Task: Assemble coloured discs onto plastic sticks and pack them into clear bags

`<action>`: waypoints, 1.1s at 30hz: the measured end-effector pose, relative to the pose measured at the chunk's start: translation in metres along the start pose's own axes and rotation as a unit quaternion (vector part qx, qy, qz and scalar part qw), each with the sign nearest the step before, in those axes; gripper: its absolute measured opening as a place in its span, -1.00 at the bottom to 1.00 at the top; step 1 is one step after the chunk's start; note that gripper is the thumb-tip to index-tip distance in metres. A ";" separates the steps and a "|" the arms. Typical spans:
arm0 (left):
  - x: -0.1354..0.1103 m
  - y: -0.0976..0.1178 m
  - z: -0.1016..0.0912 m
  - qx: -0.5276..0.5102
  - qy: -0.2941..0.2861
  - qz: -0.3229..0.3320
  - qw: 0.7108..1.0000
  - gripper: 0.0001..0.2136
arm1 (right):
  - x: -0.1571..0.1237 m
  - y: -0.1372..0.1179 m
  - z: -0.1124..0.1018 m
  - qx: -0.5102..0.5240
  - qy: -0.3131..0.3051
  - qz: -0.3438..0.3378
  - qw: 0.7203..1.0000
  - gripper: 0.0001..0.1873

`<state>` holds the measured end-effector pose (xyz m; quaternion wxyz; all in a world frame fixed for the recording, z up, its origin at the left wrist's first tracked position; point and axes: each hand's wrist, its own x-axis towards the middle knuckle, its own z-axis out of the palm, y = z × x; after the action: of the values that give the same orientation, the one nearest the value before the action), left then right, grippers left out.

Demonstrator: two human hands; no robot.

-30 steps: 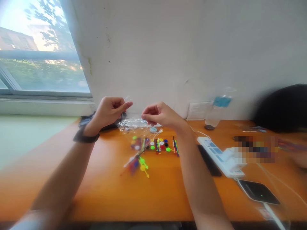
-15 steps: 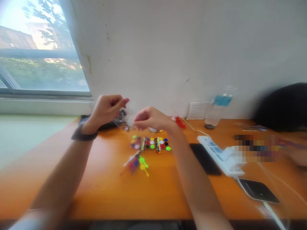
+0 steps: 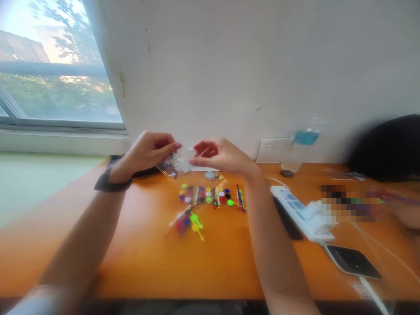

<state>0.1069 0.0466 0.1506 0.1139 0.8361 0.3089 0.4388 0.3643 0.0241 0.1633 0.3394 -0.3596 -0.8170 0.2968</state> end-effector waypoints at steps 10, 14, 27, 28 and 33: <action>0.003 -0.006 0.012 0.015 0.100 0.008 0.995 -0.64 | 0.012 0.012 0.011 0.012 -0.102 0.024 0.994 -0.72; 0.004 -0.025 -0.003 0.005 0.180 -0.020 0.983 -0.63 | 0.006 0.016 -0.004 0.037 -0.078 0.050 0.995 -0.65; 0.009 -0.027 0.003 -0.017 0.272 -0.129 0.954 -0.75 | -0.006 -0.026 0.022 -0.331 0.183 -0.180 0.908 -0.11; 0.009 -0.027 0.005 -0.033 0.265 -0.134 0.955 -0.77 | -0.004 -0.031 0.032 -0.360 0.187 -0.203 0.891 -0.05; 0.010 -0.026 0.001 -0.098 0.244 -0.166 0.950 -0.89 | 0.008 -0.038 0.061 -0.454 0.284 -0.225 0.814 -0.05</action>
<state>0.1010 0.0725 0.1446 0.1876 0.6250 0.4177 0.6322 0.2988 -0.0060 0.1574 0.4118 -0.3472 -0.7844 -0.3076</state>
